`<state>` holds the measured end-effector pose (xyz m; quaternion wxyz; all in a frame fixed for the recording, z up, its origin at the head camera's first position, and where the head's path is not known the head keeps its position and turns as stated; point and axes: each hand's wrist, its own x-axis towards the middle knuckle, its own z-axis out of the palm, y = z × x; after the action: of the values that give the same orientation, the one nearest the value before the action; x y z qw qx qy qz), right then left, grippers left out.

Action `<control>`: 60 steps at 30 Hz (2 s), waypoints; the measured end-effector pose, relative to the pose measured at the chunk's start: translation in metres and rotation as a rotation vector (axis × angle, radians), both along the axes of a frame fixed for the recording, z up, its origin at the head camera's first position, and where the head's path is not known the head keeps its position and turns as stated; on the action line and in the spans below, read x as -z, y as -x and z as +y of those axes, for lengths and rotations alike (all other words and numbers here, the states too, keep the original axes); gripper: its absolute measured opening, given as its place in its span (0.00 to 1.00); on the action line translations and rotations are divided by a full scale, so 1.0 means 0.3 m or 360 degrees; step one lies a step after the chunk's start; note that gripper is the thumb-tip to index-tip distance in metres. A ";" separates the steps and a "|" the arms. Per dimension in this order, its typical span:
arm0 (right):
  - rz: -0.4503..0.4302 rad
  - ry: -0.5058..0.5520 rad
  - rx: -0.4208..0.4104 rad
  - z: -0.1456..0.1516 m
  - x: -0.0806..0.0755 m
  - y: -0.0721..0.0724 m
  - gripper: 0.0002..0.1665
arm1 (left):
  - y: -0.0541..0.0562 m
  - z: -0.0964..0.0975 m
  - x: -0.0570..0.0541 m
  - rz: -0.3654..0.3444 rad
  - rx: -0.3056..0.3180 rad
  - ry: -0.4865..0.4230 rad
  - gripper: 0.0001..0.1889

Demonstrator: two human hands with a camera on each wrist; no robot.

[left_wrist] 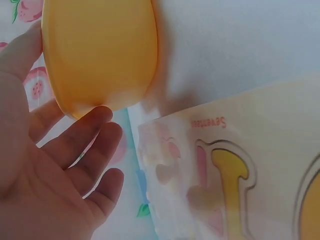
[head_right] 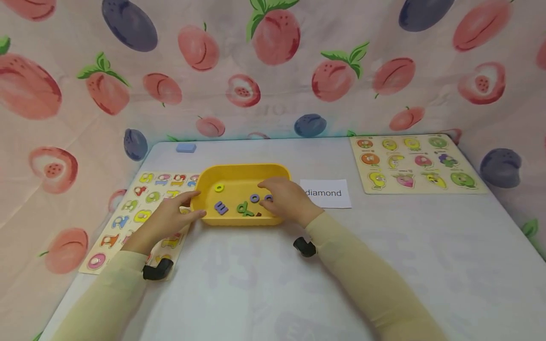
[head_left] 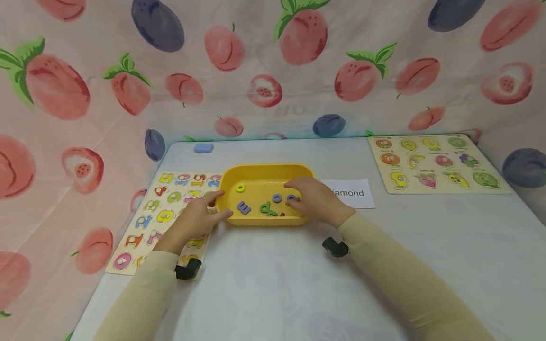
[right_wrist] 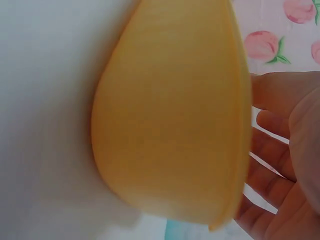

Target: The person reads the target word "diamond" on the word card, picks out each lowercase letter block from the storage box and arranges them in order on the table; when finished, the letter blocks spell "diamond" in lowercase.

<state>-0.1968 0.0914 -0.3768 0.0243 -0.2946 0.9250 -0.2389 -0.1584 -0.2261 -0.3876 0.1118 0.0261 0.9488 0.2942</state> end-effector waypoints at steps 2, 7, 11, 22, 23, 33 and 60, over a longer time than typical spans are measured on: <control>0.0018 0.0008 -0.0041 -0.016 0.011 0.005 0.27 | -0.001 0.000 0.003 -0.0004 -0.0005 -0.0010 0.41; 0.0014 0.0014 -0.0101 -0.052 0.031 0.012 0.28 | -0.002 -0.002 0.008 -0.0002 -0.0020 -0.0033 0.41; -0.0030 -0.0014 -0.0096 -0.080 0.034 0.017 0.27 | -0.002 -0.002 0.013 -0.0005 -0.0039 -0.0061 0.40; -0.0318 -0.0069 0.0022 -0.129 0.038 0.046 0.30 | 0.003 -0.022 0.030 -0.0045 -0.0095 -0.0149 0.40; -0.0331 -0.0072 0.0025 -0.132 0.039 0.049 0.30 | 0.004 -0.025 0.031 -0.0063 -0.0104 -0.0159 0.40; -0.0431 -0.0120 0.0023 -0.157 0.039 0.069 0.32 | 0.011 -0.039 0.045 -0.0105 -0.0133 -0.0267 0.41; -0.0456 -0.0241 -0.0067 -0.220 0.093 0.132 0.33 | 0.005 -0.036 0.050 -0.0080 -0.0136 -0.0260 0.41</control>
<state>-0.2364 0.0254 -0.4047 0.1832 -0.2743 0.9209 -0.2076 -0.1598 -0.2368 -0.4025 0.1204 -0.0128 0.9188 0.3758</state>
